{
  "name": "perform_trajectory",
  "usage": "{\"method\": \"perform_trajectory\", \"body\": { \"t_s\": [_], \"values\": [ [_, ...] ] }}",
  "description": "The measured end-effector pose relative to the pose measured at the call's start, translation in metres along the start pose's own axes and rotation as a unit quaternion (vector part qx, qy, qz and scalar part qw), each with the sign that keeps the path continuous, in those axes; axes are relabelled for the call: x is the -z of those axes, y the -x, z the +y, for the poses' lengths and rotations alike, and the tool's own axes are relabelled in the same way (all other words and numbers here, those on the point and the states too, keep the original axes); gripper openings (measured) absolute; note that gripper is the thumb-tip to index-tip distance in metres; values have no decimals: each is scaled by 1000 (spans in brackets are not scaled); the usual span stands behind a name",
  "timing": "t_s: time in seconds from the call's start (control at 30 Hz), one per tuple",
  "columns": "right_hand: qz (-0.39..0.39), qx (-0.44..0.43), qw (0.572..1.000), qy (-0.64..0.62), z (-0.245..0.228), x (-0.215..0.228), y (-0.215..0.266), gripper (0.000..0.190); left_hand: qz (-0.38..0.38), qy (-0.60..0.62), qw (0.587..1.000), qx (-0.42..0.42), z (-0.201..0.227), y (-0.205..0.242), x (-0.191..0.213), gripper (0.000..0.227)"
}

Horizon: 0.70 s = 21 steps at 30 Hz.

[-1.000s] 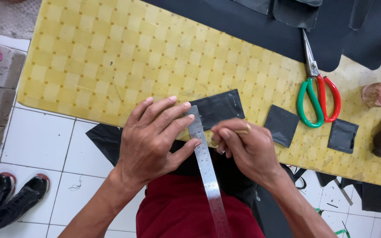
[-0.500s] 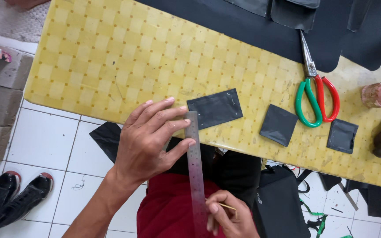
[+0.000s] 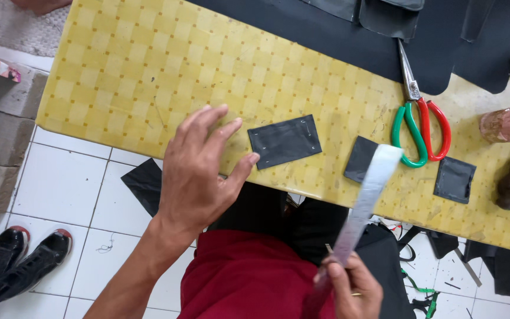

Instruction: The person uses a metal ruler and a small awl to mark straight lines on small black leather pieces. They align the ruler on the leather and press the awl along the edge to create guide marks.

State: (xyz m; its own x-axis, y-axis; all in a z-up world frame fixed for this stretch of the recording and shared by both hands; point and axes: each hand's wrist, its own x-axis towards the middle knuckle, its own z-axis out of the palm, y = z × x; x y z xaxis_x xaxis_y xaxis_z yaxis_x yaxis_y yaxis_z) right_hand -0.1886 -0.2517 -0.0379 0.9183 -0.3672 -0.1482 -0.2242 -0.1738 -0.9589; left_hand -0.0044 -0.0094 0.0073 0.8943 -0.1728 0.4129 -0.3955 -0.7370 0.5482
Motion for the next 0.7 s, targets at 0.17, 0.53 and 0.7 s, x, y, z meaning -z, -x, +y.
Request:
{"method": "perform_trajectory", "body": {
  "t_s": [0.17, 0.53, 0.7],
  "values": [
    [157, -23, 987, 30, -8, 36, -12, 18, -24, -130, 991, 9, 13, -12, -13, 51],
    [121, -43, 991, -25, 18, 40, -7, 19, -90, -150, 985, -3, 20, -25, -8, 55],
    [121, -38, 992, -22, 24, 45, -8, 17, -156, -135, 979, 3, 17, -39, -8, 39]
  ]
}}
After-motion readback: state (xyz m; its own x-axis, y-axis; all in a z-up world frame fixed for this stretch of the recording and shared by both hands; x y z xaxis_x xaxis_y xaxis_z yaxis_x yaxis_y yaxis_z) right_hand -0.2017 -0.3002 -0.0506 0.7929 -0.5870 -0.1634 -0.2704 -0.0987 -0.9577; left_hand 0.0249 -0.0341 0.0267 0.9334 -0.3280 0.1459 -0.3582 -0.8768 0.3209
